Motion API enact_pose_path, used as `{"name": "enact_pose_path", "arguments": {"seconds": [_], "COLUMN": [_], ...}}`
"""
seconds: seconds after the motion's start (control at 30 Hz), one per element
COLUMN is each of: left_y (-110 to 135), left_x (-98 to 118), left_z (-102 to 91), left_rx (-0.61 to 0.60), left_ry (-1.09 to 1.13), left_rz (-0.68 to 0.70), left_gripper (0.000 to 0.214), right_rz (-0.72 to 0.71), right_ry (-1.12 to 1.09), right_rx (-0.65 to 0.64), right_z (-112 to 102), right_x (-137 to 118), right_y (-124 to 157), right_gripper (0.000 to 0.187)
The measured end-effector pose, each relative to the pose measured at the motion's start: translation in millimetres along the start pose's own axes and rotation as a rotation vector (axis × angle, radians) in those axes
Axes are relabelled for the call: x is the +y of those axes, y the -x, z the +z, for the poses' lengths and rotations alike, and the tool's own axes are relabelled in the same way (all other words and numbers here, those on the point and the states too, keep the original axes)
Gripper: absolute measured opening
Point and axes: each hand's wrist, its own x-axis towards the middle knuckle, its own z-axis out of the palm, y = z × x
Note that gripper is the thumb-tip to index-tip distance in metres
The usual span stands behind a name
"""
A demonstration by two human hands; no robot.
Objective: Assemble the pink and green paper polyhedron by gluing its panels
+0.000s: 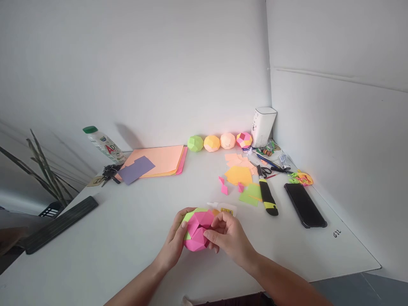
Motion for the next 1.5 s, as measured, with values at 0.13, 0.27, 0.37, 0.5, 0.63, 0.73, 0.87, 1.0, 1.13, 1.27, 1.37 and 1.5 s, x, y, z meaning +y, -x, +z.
{"name": "enact_pose_path", "arguments": {"seconds": [0.13, 0.27, 0.37, 0.5, 0.63, 0.73, 0.87, 1.0, 1.13, 1.27, 1.37, 1.5], "left_y": [-0.3, 0.7, 1.2, 1.2, 0.5, -0.2, -0.3, 0.4, 0.4, 0.4, 0.5, 1.0], "left_x": [2.1, 4.0, 4.4, 3.6, 1.1, 0.5, 2.5, 3.8, 2.1, 0.1, -0.4, 0.7], "left_z": [0.3, 0.5, 0.5, 0.3, 0.2, 0.6, 1.5, 1.7, 0.8, 0.2, 0.3, 0.5], "left_rx": [-0.002, 0.022, 0.026, 0.019, 0.042, 0.078, 0.095, 0.132, 0.169, 0.185, 0.184, 0.169], "left_ry": [-0.044, -0.093, -0.091, -0.083, -0.074, -0.064, -0.04, -0.041, -0.027, -0.007, -0.007, -0.014], "left_rz": [-0.008, 0.0, -0.001, -0.019, -0.017, -0.007, -0.011, -0.009, -0.007, 0.003, 0.016, 0.031], "left_gripper": [0.045, 0.046, 0.045, 0.045, 0.045, 0.044, 0.043, 0.045, 0.043, 0.041, 0.041, 0.04], "right_rz": [-0.002, -0.008, -0.006, 0.011, 0.032, 0.064, 0.079, 0.088, 0.123, 0.187, 0.187, 0.191], "right_ry": [-0.004, -0.018, -0.032, -0.068, -0.159, -0.222, -0.223, -0.181, -0.047, 0.035, 0.038, 0.032], "right_rx": [0.018, 0.026, 0.045, 0.067, 0.035, 0.02, 0.002, -0.013, 0.022, -0.04, -0.045, -0.031], "right_z": [0.7, 1.2, 1.6, 2.7, 3.3, 3.2, 2.5, -0.6, -4.6, -3.1, 0.0, 1.4], "right_x": [0.6, 1.2, 1.0, 0.7, 1.4, 2.4, 3.3, 1.9, -0.4, -1.9, -2.4, -1.8], "right_y": [-0.4, -1.7, -1.9, -2.3, -3.5, -3.9, -3.9, -3.8, -2.9, -1.6, -0.9, -1.2], "right_gripper": [0.041, 0.041, 0.042, 0.046, 0.048, 0.048, 0.043, 0.044, 0.042, 0.045, 0.045, 0.044]}}
